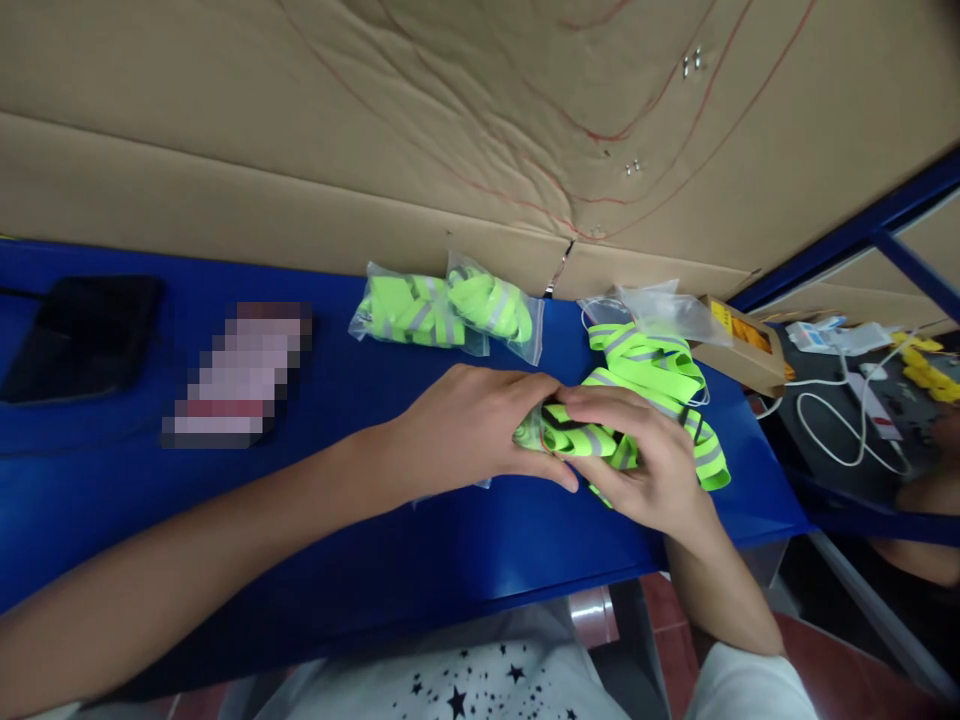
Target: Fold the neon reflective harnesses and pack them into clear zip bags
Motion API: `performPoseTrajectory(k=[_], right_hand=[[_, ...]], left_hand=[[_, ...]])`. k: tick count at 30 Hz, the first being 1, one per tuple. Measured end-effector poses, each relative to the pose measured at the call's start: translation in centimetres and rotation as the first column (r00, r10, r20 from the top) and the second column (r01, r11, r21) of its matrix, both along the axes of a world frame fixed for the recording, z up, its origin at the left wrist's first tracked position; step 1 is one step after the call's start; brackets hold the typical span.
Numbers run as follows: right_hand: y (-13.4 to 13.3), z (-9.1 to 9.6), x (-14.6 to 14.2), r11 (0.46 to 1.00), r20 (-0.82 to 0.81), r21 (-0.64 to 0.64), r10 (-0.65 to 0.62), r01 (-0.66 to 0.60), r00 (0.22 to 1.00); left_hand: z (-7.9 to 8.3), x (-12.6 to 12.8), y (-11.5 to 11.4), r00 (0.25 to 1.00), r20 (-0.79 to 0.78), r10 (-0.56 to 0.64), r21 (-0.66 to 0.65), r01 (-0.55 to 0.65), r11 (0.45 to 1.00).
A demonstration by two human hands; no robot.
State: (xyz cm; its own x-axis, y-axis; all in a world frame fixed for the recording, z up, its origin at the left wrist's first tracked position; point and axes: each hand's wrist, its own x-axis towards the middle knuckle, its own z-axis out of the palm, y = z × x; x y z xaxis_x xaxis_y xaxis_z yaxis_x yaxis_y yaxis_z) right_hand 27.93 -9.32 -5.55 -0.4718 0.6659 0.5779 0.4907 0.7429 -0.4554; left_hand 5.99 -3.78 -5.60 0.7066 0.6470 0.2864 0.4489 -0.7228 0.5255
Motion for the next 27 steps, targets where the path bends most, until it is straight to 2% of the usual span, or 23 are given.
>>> performPoseTrajectory(k=[4,9,11,14,16,18,24,27], right_hand=[[0.1,0.1,0.7,0.991,-0.002,0.126,-0.05,0.05,0.999],[0.0,-1.2,-0.3,0.996,-0.007,0.09,-0.012,0.013,1.0],[-0.2,-1.5,-0.6,0.996,0.0,0.091,-0.023,0.023,1.0],[-0.2,-1.2,-0.5,0.997,-0.022,0.07,-0.042,0.044,0.999],[-0.1,-0.9,-0.2,0.997,-0.049,0.052,-0.053,0.056,0.997],[0.3,-0.8,0.1,0.998,-0.038,0.038,-0.048,0.049,0.998],[1.0,-1.5,-0.3,1.0,0.026,0.026,0.008,-0.008,1.0],[1.1,-1.5,-0.4,0.998,0.02,-0.06,0.027,-0.026,0.999]], left_hand=[[0.4,-0.3,0.1,0.999,0.044,-0.015,0.09,0.011,0.996],[-0.7,0.2,-0.4,0.999,-0.016,-0.043,0.171,0.045,0.984],[-0.8,0.1,-0.2,0.999,-0.015,-0.034,0.139,0.036,0.99],[-0.3,-0.4,0.5,0.996,0.014,-0.091,-0.033,0.092,0.995],[0.1,-0.8,1.1,0.988,0.054,-0.143,-0.164,0.15,0.975],[0.3,-0.9,1.5,0.985,0.061,-0.16,-0.223,0.169,0.96],[-0.9,0.0,1.5,0.993,-0.056,-0.107,-0.171,0.097,0.981],[-1.2,0.2,1.5,0.992,-0.074,-0.104,-0.153,0.091,0.984]])
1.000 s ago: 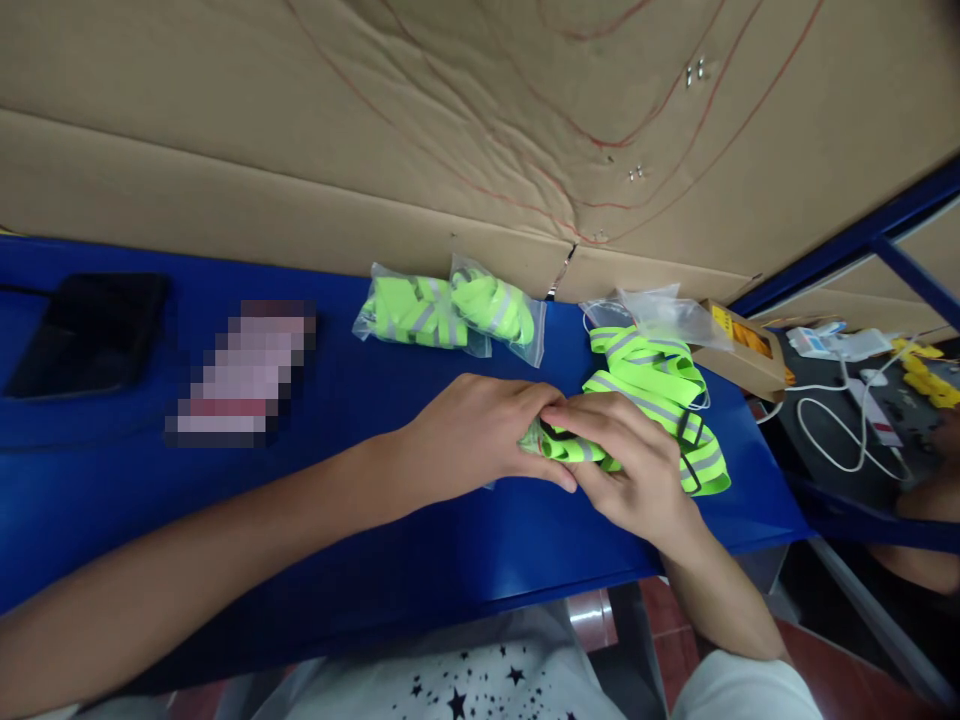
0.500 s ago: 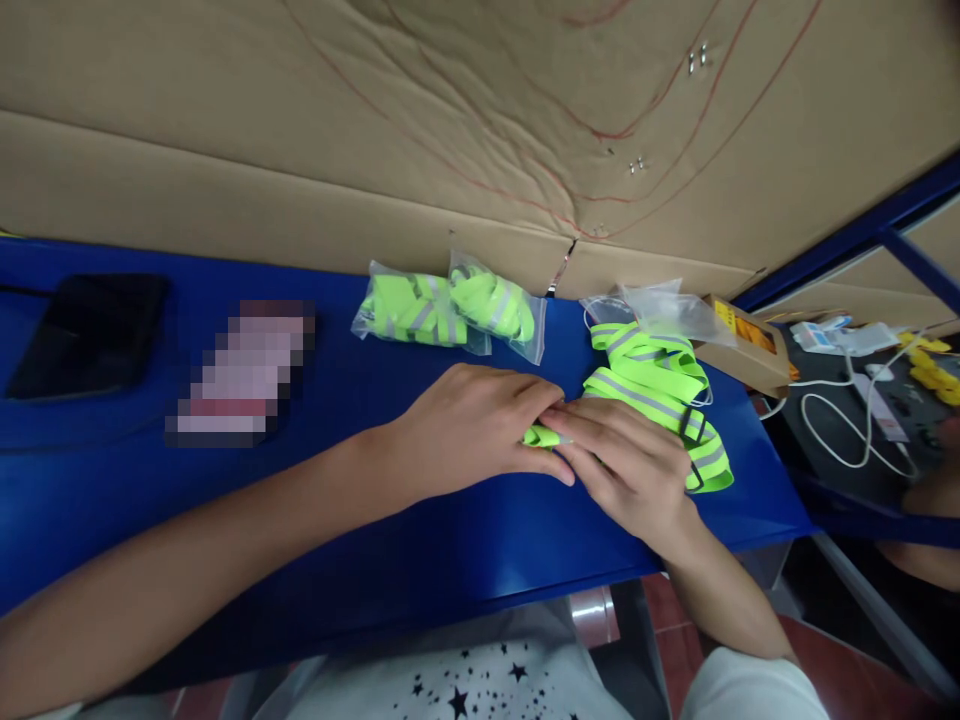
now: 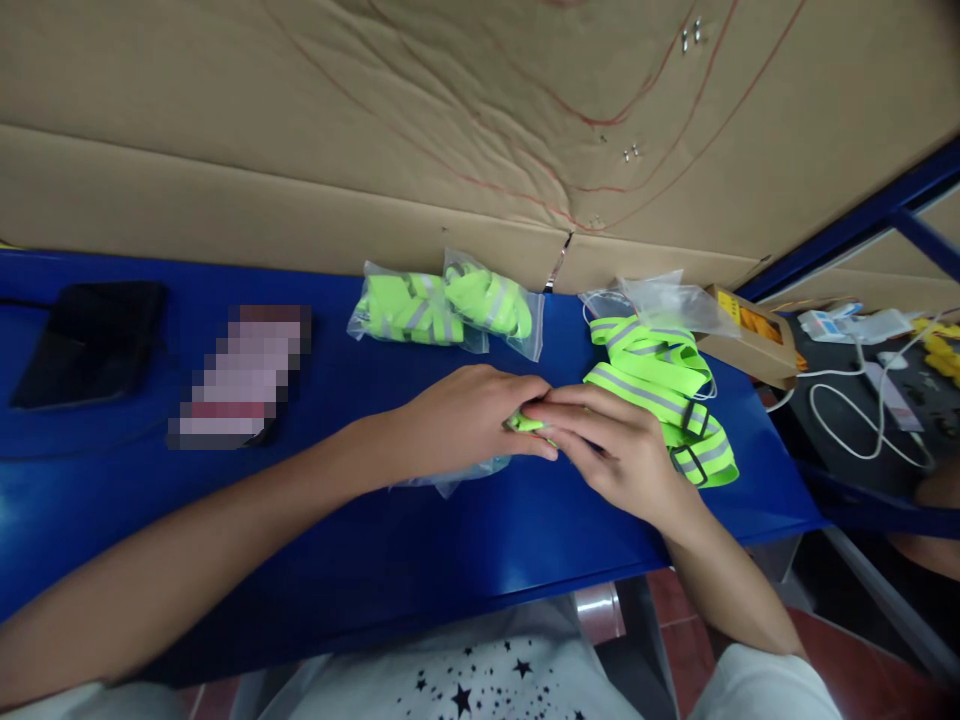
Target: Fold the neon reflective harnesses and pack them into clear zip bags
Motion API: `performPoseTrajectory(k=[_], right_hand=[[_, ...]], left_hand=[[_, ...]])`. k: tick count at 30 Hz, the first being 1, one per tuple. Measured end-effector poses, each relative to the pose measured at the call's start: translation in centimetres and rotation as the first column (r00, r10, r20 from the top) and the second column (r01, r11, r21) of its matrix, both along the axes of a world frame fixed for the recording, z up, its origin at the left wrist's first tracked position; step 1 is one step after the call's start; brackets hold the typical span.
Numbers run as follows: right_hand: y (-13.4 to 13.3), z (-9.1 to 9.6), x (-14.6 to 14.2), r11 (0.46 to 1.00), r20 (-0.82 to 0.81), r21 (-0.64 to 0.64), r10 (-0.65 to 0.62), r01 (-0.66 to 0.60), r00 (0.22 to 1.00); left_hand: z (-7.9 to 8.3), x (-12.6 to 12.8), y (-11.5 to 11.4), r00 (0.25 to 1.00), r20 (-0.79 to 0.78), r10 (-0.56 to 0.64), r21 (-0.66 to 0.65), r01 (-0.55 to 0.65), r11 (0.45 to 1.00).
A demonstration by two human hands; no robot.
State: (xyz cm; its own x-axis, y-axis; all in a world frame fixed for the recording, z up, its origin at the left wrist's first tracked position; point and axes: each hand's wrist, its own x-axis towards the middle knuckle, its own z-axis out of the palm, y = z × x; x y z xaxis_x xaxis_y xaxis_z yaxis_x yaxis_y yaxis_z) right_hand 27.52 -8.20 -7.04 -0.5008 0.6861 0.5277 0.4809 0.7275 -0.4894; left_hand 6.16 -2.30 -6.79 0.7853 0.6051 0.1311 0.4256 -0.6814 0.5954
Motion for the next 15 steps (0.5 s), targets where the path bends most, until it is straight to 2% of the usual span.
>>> performPoseTrajectory(k=[2,4,9,11,13,15], right_hand=[[0.1,0.2,0.2,0.997,-0.006,-0.073,0.005,-0.005,1.0],[0.3,0.2,0.4,0.996,0.013,-0.089,0.006,-0.004,1.0],[0.8,-0.7,0.5,0.998,0.114,0.062,-0.027,0.02,0.993],[0.8,-1.1,0.4,0.997,0.126,0.07,-0.049,0.041,0.991],[0.9,-1.3,0.3,0.998,0.096,0.023,-0.058,0.056,0.994],[0.9,-1.4,0.0,0.998,0.063,-0.023,-0.051,0.053,0.997]], left_hand=[[0.1,-0.1,0.0,0.999,0.041,0.024,-0.018,-0.024,1.0],[0.2,-0.2,0.1,0.998,0.052,0.029,-0.066,-0.026,0.998],[-0.4,-0.9,0.8,0.999,-0.034,-0.009,-0.171,0.003,0.985],[-0.9,-1.1,1.2,0.997,-0.061,-0.043,-0.182,0.031,0.983],[-1.1,-1.0,1.4,0.993,-0.075,-0.092,-0.171,0.078,0.982],[-1.1,-0.6,1.1,0.99,-0.102,-0.094,-0.109,0.082,0.991]])
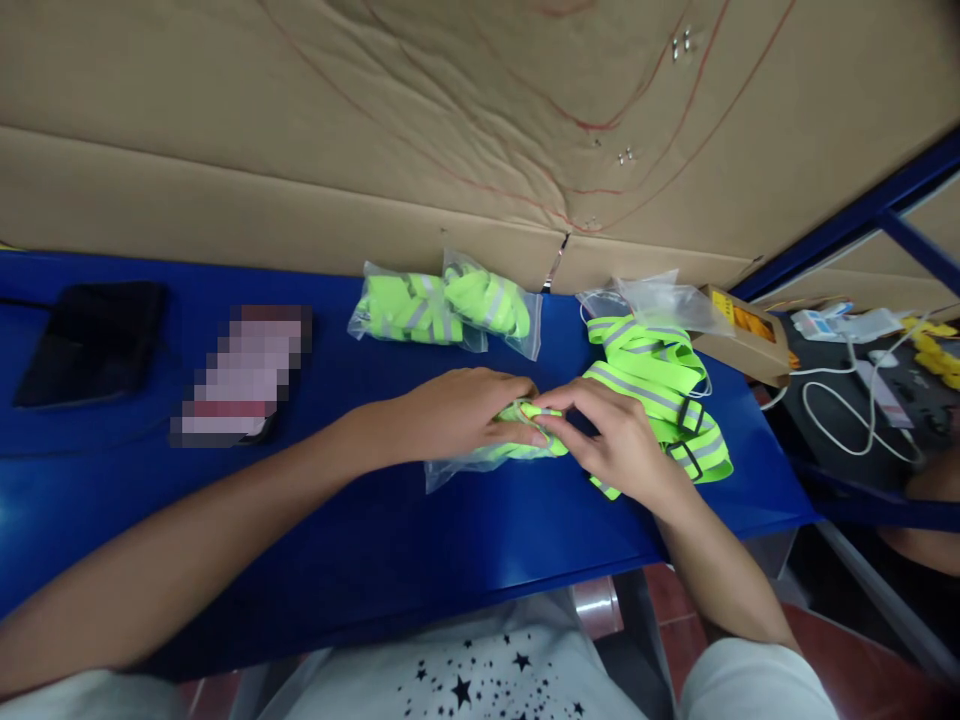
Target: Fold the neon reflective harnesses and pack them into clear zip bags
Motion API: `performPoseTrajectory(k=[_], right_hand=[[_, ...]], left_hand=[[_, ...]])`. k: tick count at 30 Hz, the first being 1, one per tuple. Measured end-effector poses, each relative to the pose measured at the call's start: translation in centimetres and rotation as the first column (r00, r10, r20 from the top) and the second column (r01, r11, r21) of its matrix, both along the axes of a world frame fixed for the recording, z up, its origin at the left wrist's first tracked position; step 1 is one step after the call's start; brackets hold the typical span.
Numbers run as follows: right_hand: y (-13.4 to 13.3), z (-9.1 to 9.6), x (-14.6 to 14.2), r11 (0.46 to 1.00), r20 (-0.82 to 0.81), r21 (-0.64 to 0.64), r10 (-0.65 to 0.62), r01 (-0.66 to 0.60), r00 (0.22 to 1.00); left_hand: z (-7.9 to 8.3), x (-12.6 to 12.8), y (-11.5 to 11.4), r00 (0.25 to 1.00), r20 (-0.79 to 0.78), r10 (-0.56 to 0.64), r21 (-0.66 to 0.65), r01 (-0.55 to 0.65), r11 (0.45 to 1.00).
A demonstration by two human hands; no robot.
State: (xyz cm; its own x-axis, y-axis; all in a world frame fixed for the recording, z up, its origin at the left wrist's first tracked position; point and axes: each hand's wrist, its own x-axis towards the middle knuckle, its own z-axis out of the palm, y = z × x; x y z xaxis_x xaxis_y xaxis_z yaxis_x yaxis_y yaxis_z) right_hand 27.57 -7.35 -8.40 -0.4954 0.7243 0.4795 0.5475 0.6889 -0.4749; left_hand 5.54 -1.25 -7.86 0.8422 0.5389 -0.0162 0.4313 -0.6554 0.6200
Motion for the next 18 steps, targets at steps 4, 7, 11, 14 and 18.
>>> performPoseTrajectory(k=[4,7,11,14,18], right_hand=[[0.3,-0.2,-0.5,0.999,-0.094,-0.025,0.026,-0.029,0.995],[0.7,0.0,-0.3,0.978,-0.29,-0.195,0.016,-0.076,0.957],[0.8,0.8,0.5,0.918,-0.354,-0.367,0.011,-0.15,0.935],[0.5,1.0,0.8,0.845,-0.34,-0.456,0.126,-0.281,0.932],[0.2,1.2,1.2,0.868,-0.396,-0.397,0.131,-0.298,0.909]], left_hand=[[0.9,0.7,-0.8,0.997,-0.06,0.051,0.073,-0.047,0.996],[1.5,0.4,-0.7,0.998,0.008,0.059,-0.027,-0.059,0.998],[1.5,-0.1,-0.4,0.981,0.159,0.112,-0.13,-0.092,0.987],[1.0,0.1,-0.7,0.972,0.194,0.134,-0.169,-0.101,0.98],[1.0,0.3,-0.6,0.888,0.298,0.351,-0.304,-0.26,0.917]])
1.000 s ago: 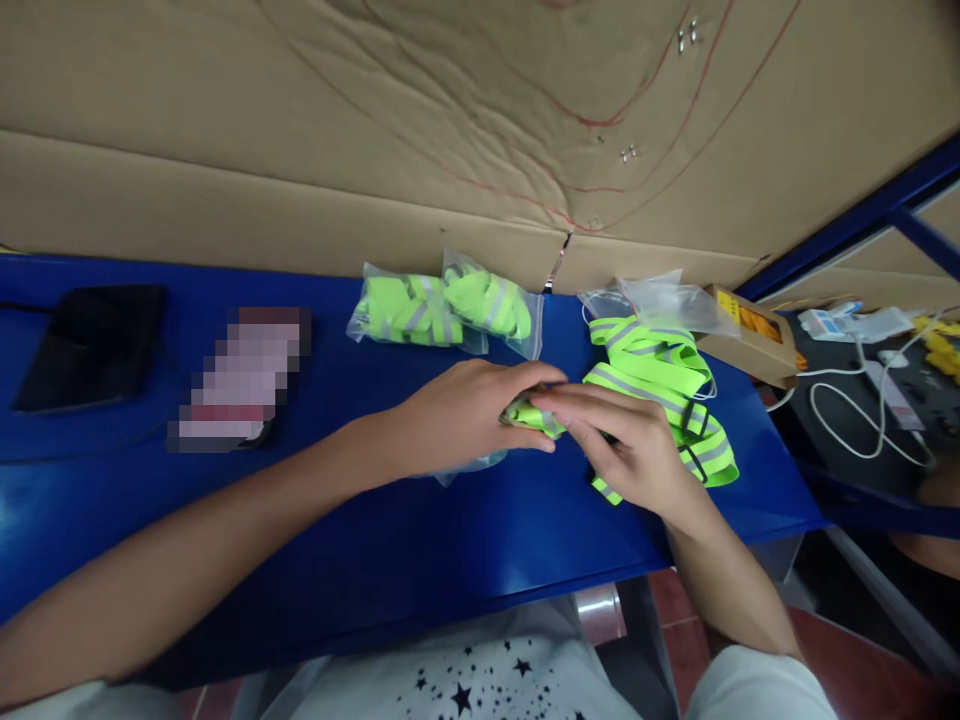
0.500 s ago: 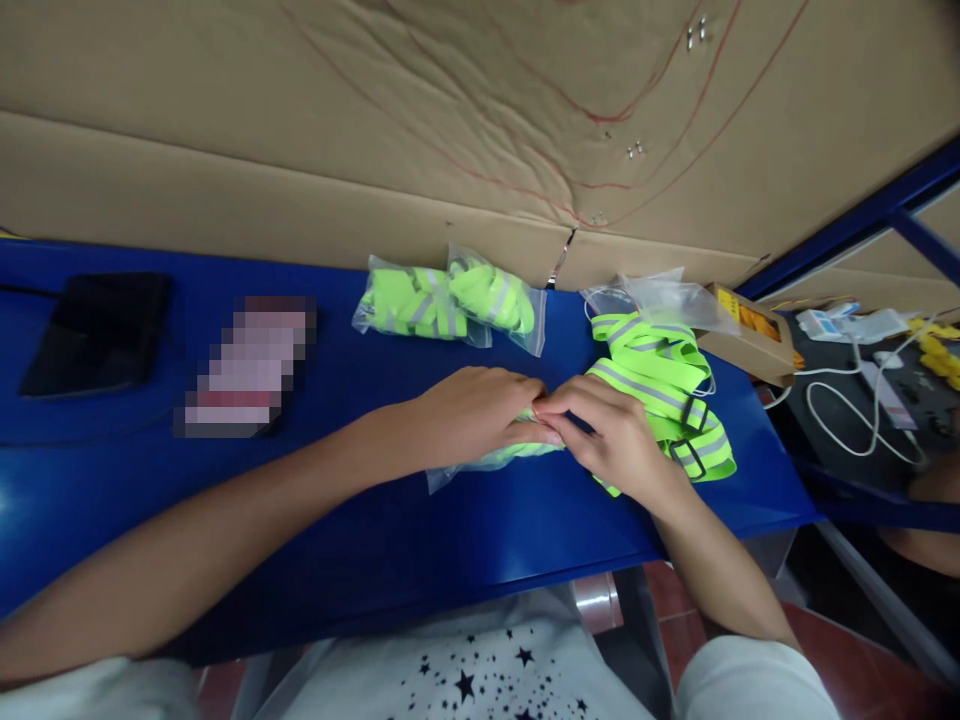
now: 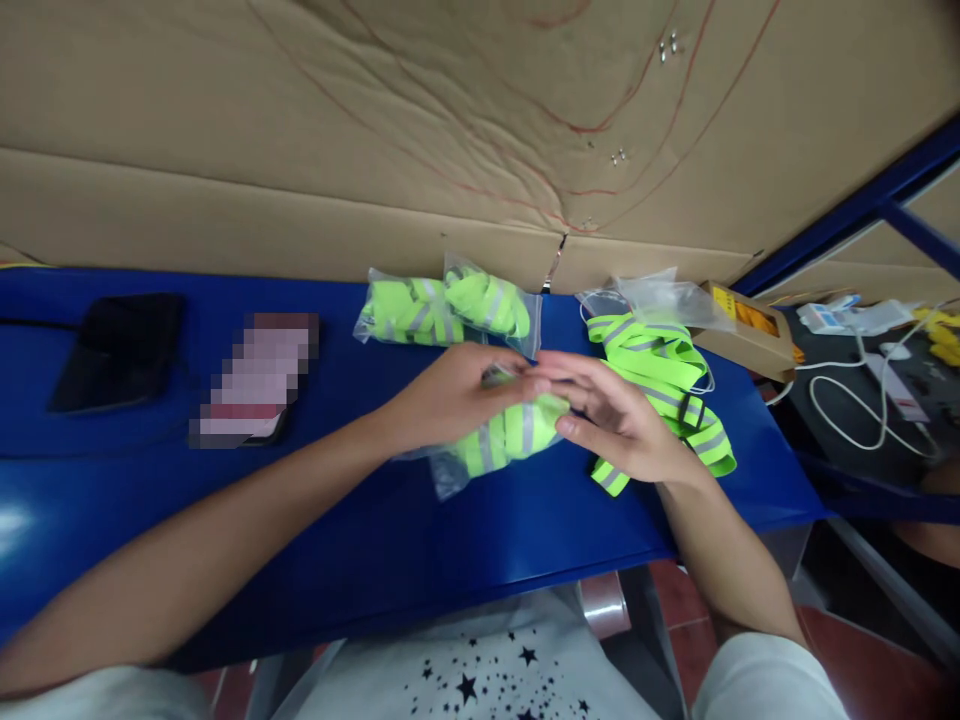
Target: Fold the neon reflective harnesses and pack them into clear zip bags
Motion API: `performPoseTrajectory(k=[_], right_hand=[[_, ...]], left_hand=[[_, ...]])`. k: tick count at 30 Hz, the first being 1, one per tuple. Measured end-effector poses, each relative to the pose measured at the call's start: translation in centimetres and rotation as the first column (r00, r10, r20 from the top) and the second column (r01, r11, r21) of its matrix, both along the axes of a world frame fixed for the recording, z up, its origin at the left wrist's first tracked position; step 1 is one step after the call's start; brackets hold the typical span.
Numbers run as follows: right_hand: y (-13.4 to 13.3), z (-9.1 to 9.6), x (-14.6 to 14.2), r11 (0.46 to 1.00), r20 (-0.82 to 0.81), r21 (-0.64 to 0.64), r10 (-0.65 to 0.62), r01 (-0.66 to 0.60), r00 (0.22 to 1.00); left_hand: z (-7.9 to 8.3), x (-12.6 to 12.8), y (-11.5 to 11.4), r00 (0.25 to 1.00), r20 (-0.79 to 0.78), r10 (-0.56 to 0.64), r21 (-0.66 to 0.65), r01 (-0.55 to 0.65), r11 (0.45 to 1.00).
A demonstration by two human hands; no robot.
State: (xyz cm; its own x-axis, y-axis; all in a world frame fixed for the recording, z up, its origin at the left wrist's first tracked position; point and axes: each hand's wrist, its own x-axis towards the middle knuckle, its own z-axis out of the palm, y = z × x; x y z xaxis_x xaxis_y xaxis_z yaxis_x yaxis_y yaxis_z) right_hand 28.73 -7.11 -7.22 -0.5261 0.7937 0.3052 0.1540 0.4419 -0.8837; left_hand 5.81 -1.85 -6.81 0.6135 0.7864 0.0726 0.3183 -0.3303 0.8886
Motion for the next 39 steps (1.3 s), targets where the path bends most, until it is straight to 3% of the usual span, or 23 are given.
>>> performPoseTrajectory(k=[1,3,5,8,11,15,18,22,27,30,33,36,39], right_hand=[[0.0,0.2,0.1,0.991,-0.008,0.094,-0.1,0.1,0.995],[0.0,0.6,0.3,0.913,0.006,0.281,-0.311,0.297,0.95],[-0.1,0.9,0.4,0.848,0.039,0.377,-0.417,0.373,0.908],[-0.1,0.9,0.0,0.876,0.079,0.38,-0.352,0.298,0.933],[-0.4,0.6,-0.8,0.92,0.097,0.367,-0.181,0.134,0.979],[-0.9,0.6,-1.5,0.941,0.154,0.333,0.012,-0.063,0.988],[-1.1,1.1,-1.3,0.965,0.093,0.26,0.021,-0.045,0.995],[-1.0,1.1,-1.0,0.994,-0.128,0.112,0.005,0.009,0.992],[-2.0,0.5,-2.4,0.99,-0.253,-0.142,-0.037,0.001,0.967],[-2.6,0.5,-4.1,0.936,-0.356,-0.337,-0.226,0.101,0.907],[-2.2,0.2,-5.3,0.819,-0.42,-0.567,-0.375,0.083,0.827],[-0.7,-1.1,-5.2,0.729,-0.323,-0.685,-0.287,-0.013,0.902],[0.6,-2.7,-4.5,0.727,-0.145,-0.686,-0.179,0.031,0.973]], left_hand=[[0.1,0.0,0.1,0.994,0.068,0.081,-0.034,-0.079,0.996],[0.2,-0.1,0.2,0.941,0.228,0.249,-0.12,-0.227,0.967],[0.1,-0.2,0.1,0.865,0.363,0.348,-0.193,-0.295,0.936],[0.1,-0.5,-0.9,0.853,0.426,0.301,-0.132,-0.271,0.953],[0.7,-0.7,-2.4,0.913,0.352,0.208,-0.039,-0.208,0.977],[1.8,-1.1,-4.0,0.958,0.235,0.166,-0.063,-0.156,0.986],[1.8,-2.0,-4.4,0.937,0.32,0.14,-0.14,-0.099,0.985],[0.5,-3.8,-4.7,0.845,0.531,0.06,-0.272,0.103,0.957],[-1.0,-5.9,-6.6,0.909,0.415,0.046,-0.347,0.111,0.931],[-1.5,-6.7,-7.7,0.855,0.515,0.056,-0.384,0.172,0.907],[-2.2,-7.0,-7.6,0.834,0.54,0.117,-0.508,0.212,0.835],[-3.1,-7.2,-6.4,0.873,0.391,0.292,-0.694,0.072,0.716],[-4.0,-7.3,-5.2,0.906,0.255,0.337,-0.755,-0.031,0.655]])
